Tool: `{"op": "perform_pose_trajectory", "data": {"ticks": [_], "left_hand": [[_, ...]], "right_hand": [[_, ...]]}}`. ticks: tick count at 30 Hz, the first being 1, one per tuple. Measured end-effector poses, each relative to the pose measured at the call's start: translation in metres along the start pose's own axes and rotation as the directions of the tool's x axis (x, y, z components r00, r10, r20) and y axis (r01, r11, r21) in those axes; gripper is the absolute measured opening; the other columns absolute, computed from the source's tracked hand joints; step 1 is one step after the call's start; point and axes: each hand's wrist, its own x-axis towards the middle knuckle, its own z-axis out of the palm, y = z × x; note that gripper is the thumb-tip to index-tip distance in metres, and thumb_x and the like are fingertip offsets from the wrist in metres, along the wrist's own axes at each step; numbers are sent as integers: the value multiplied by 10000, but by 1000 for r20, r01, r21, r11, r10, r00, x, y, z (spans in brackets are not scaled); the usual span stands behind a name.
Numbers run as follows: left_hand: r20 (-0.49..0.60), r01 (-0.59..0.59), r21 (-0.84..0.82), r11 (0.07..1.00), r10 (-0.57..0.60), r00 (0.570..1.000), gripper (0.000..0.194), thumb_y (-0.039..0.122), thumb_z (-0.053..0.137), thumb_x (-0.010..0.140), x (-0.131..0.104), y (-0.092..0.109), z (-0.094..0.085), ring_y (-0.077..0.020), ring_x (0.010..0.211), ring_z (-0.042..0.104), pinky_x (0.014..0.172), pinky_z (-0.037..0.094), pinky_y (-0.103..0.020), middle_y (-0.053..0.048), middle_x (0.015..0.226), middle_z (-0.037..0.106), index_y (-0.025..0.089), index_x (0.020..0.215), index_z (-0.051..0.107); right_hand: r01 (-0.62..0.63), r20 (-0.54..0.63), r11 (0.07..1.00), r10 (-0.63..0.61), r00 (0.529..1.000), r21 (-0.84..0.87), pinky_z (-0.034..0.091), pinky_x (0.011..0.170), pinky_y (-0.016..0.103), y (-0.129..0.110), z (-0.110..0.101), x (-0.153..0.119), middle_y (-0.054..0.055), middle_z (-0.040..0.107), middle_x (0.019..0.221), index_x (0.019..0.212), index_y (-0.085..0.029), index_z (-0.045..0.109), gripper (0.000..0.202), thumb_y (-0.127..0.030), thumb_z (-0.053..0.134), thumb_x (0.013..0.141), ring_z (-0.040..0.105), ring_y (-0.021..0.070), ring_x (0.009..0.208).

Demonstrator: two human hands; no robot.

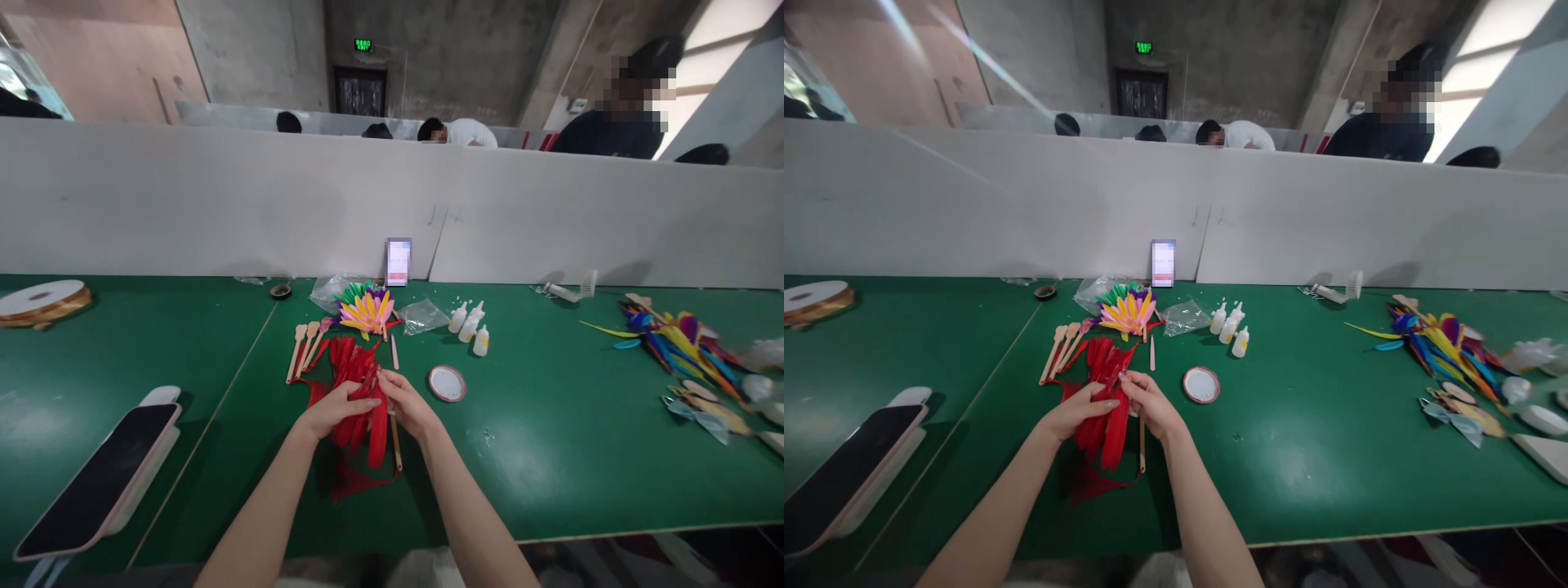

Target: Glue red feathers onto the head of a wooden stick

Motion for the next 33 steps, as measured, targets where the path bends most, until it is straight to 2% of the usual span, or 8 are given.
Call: {"op": "perform_pose_trajectory", "data": {"ticks": [2,4,8,13,20,24,28,33], "left_hand": [[-17,20,-42,999,-21,1000,319,340,794,569,-1,1,-1,-113,528,588,550,446,-215,-9,617,664,108,739,657],[-54,26,-101,995,-32,998,345,336,820,523,-4,4,-1,-107,521,593,542,445,-202,-2,615,667,114,735,662],[-109,25,-191,981,-47,993,351,302,837,498,-6,10,1,-117,598,630,590,462,-191,6,649,685,134,760,675],[-110,27,-188,982,-48,993,316,285,812,559,-3,6,-1,-145,711,661,683,485,-216,-24,758,715,133,796,668],[-174,19,-176,984,-50,983,313,282,766,637,4,-1,-8,-179,794,666,739,492,-264,-44,831,713,141,882,633],[-162,2,-56,998,-12,987,316,339,721,683,6,-3,-7,-196,814,655,773,483,-305,-53,844,705,136,909,633],[-185,-35,218,975,77,980,347,371,705,684,7,0,-8,-217,922,615,847,443,-329,-62,935,686,129,924,642],[-37,-125,452,883,159,987,324,335,705,669,4,9,-5,-213,927,590,853,425,-315,-33,920,683,144,928,662]], "right_hand": [[-11,17,1000,11,1000,25,302,426,172,2,-1,0,-56,521,578,850,-186,620,402,-494,732,617,408,57,440],[-18,48,999,16,999,36,322,431,185,3,-1,0,-63,483,529,758,-179,597,390,-515,729,609,405,63,430],[-7,76,1000,5,997,21,317,428,196,0,-1,-1,-69,416,466,591,-179,488,401,-519,688,666,378,66,418],[42,25,996,-40,999,-84,305,427,184,-3,-1,2,-70,435,498,645,-163,517,368,-497,647,729,377,53,421],[178,-98,950,-209,973,-257,259,378,173,2,-1,9,-101,431,411,618,-180,450,376,-472,666,715,345,42,356],[218,-123,927,-266,956,-304,337,379,199,4,-1,13,-96,467,434,659,-204,432,388,-518,655,695,424,74,351],[249,-135,901,-314,940,-356,407,468,227,7,0,15,-75,476,505,668,-192,479,376,-541,606,726,472,87,433],[245,-127,881,-319,939,-404,340,468,216,7,1,13,-70,455,531,636,-179,483,356,-468,688,680,417,77,469]]}}
